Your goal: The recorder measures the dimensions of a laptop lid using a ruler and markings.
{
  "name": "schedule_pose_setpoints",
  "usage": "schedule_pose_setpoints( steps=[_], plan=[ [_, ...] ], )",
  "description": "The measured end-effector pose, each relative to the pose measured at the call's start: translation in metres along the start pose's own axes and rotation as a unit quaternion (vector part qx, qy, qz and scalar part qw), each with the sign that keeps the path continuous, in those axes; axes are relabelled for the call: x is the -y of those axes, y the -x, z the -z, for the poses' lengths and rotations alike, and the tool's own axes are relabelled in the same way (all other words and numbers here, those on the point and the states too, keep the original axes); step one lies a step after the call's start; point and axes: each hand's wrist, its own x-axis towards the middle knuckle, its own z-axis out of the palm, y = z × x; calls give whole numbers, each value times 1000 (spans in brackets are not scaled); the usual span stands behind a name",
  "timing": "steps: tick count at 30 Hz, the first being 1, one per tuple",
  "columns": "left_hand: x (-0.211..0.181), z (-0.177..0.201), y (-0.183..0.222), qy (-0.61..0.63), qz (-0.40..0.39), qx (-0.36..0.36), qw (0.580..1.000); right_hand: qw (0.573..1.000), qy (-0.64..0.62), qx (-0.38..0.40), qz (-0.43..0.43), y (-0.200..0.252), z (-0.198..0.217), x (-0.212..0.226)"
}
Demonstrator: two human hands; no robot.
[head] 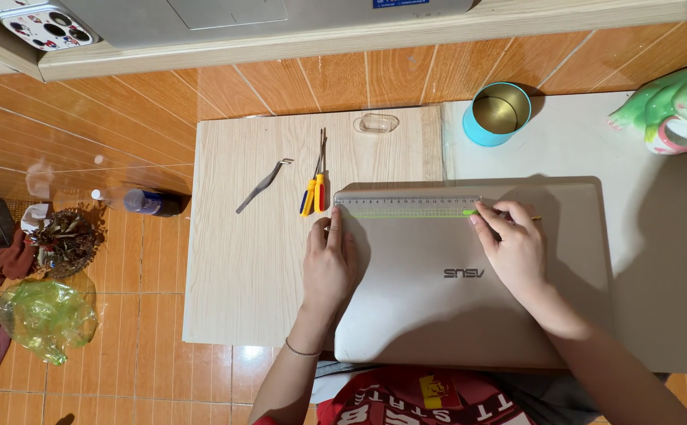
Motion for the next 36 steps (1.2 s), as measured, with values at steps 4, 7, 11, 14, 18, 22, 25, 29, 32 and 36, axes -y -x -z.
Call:
schedule_pose_setpoints(
  steps=[4, 7, 11, 14, 18, 22, 25, 29, 32, 36],
  plan=[
    [-2, 1, -1, 7, 3, 4, 1000, 1000, 3, -4, 1, 2, -2, -2],
    [-2, 2, -1, 7, 3, 4, 1000, 1000, 14, -7, 8, 3, -5, -5],
    [-2, 3, -1, 14, 3, 7, 1000, 1000, 26, -1, 6, 4, -5, -6],
    [-1, 1, -1, 14, 1, 11, 1000, 1000, 29, 5, 1, 5, -4, -7],
    [0, 2, -1, 3, 1, 8, 1000, 999, 33, 16, -10, 6, -7, -9],
    [0, 2, 0, 8, 5, 11, 1000, 999, 34, 23, -17, 7, -7, -11],
    [0, 5, -3, 7, 7, 11, 1000, 999, 24, 22, -20, 6, -7, -12],
    [4, 23, -14, 9, -9, 18, 1000, 999, 25, 25, -26, 7, -7, -13],
    [19, 43, -38, 11, 5, 22, 1000, 999, 24, 27, -33, 5, -6, -12],
    [56, 49, -74, 33, 39, 16, 999, 998, 18, 30, -48, 4, -5, -11]
  ],
)
